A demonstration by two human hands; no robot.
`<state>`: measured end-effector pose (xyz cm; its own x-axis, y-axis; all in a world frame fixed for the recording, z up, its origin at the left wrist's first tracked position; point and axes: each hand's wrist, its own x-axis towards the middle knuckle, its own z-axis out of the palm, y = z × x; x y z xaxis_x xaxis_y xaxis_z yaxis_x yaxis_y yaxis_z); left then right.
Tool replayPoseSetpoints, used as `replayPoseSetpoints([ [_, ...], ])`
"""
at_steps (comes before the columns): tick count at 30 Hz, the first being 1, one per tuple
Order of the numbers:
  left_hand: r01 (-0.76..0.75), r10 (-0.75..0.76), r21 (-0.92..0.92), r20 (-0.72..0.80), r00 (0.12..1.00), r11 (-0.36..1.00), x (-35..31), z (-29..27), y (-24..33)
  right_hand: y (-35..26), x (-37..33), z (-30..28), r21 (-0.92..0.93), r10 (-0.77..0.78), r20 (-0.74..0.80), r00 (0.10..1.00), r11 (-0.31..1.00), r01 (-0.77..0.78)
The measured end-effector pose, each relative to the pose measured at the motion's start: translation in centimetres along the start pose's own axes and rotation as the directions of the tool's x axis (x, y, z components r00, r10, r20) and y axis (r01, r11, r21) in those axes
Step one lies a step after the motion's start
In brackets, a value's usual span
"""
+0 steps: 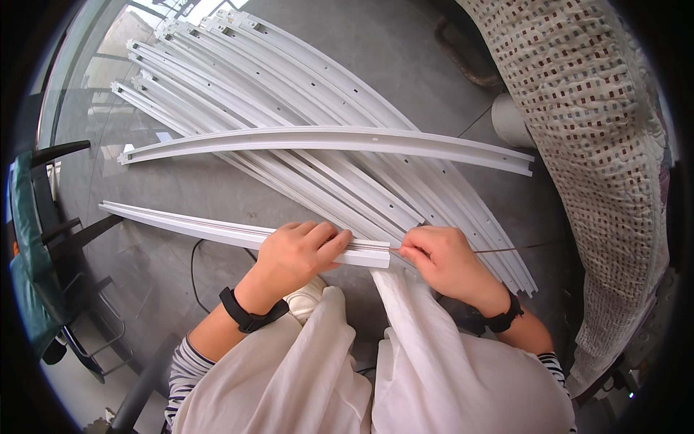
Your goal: The person assembles white window blinds by inserting small white plastic clips into the ends of long white slats. They handle the slats one at a time, aligning and pressing the clips into place, then stacking the completed slats on the floor.
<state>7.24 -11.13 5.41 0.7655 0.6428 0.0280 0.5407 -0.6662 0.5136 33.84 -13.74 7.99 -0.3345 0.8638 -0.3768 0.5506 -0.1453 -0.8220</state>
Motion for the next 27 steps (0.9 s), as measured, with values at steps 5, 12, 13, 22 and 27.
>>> replayPoseSetpoints([
  [5, 0.0, 0.0, -0.005, 0.014, 1.0, 1.0, 0.2, -0.1, -0.3, 0.2, 0.4, 0.9, -0.03, 0.025, 0.034, 0.999, 0.999, -0.024],
  [12, 0.097, -0.096, -0.015, 0.008, 0.995, 0.995, -1.4, -1.4, -2.3, 1.6, -2.7, -4.2, -0.102, 0.15, -0.003, 0.989, 0.984, -0.149],
  [13, 0.103, -0.103, 0.0, -0.011, 0.995, 0.995, -1.6, -1.7, -2.7, 1.7, -3.4, -4.6, -0.053, 0.175, -0.021, 0.984, 0.983, -0.176],
  [22, 0.153, -0.149, 0.022, -0.125, 0.981, 0.988, -0.2, -2.1, -4.0, -8.2, -0.3, -6.6, -0.096, -0.295, -0.342, 0.892, 0.955, 0.279],
  [27, 0.145, -0.145, -0.013, -0.136, 0.98, 0.989, -0.5, -1.6, -3.5, -12.5, 10.2, -8.5, 0.136, -0.264, -0.482, 0.835, 0.919, 0.369],
])
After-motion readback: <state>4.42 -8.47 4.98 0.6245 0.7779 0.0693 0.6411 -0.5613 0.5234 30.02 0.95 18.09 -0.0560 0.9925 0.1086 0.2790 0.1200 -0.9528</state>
